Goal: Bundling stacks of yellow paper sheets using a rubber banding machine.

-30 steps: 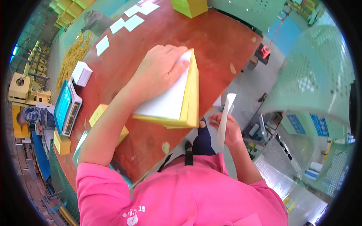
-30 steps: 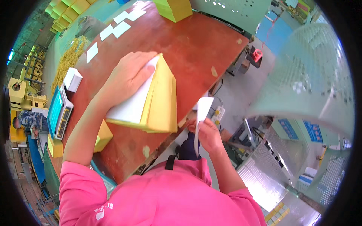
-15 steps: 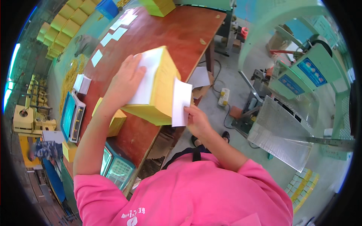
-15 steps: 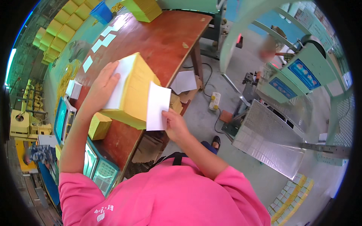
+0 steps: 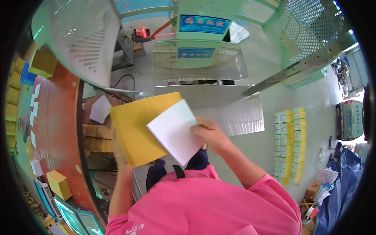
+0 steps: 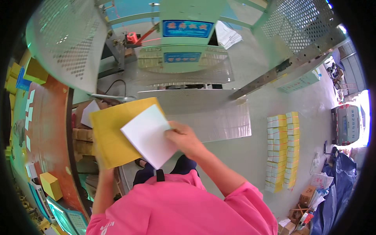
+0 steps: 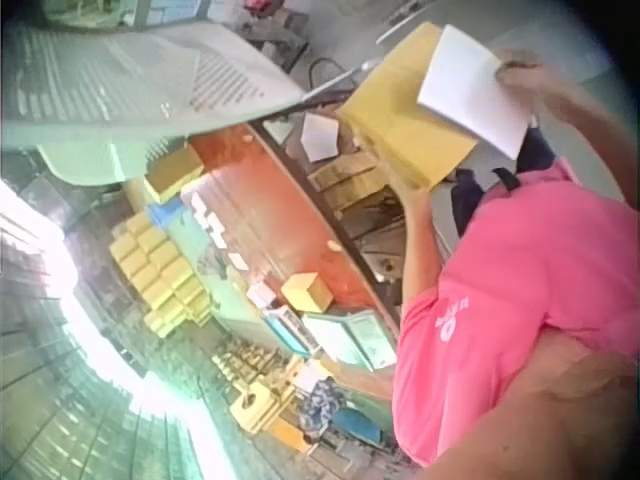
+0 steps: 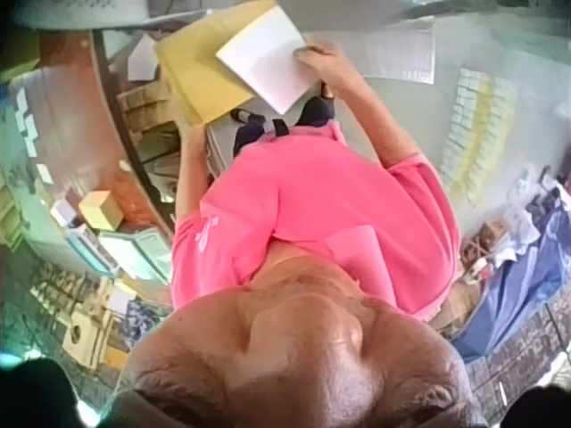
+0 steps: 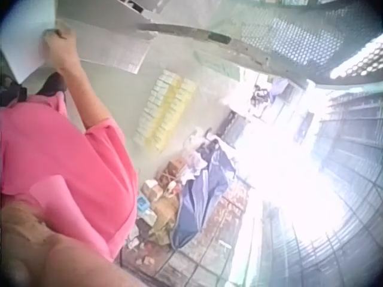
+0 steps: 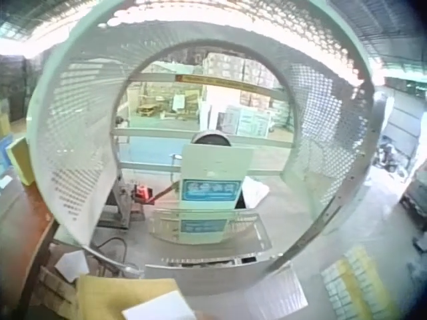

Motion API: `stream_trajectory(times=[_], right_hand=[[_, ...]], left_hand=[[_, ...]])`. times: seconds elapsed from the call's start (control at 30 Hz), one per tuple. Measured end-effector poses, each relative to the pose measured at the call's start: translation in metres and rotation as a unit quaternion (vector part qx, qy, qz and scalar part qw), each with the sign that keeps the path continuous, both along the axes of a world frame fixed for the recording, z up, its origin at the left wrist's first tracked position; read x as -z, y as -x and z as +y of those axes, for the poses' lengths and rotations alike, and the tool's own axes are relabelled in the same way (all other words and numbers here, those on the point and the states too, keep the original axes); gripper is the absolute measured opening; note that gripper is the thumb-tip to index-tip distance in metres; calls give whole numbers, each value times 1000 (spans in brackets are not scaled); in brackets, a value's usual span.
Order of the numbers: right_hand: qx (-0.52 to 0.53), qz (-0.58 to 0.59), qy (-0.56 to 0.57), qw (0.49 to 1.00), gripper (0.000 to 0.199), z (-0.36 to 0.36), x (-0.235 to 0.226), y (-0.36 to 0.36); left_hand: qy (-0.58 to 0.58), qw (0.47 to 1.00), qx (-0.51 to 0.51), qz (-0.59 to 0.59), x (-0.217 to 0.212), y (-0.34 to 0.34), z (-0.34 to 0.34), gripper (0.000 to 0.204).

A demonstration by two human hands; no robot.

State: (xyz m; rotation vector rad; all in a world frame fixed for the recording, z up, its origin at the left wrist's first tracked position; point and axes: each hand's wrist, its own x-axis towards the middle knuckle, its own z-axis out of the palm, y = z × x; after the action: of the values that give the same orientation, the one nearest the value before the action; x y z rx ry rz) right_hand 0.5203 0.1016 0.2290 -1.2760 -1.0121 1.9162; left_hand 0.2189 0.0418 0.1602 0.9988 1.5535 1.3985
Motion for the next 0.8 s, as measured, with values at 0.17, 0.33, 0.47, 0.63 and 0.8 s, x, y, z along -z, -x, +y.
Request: stream_trajectory(times=[0.17,0.33,0.47,0.63,0.8], right_hand=[[30,-18,52,998,32,31,45,-170],[54,32,51,997,29,51,60,-259],[85,132,109,981,36,66,85,-275],[133,326,245,903,40,73,166,-301],[173,231,201,936,29,77,179,-268]], left_hand=[[-23,981,67,-181,29,-186,65,52],[-29,992,115,-52,116,-230,94,47],[43,975,146,-163,158,-200,91,46],[49,973,171,-145,137,-206,104,46],[114,964,99,-219,82,-208,107,48]])
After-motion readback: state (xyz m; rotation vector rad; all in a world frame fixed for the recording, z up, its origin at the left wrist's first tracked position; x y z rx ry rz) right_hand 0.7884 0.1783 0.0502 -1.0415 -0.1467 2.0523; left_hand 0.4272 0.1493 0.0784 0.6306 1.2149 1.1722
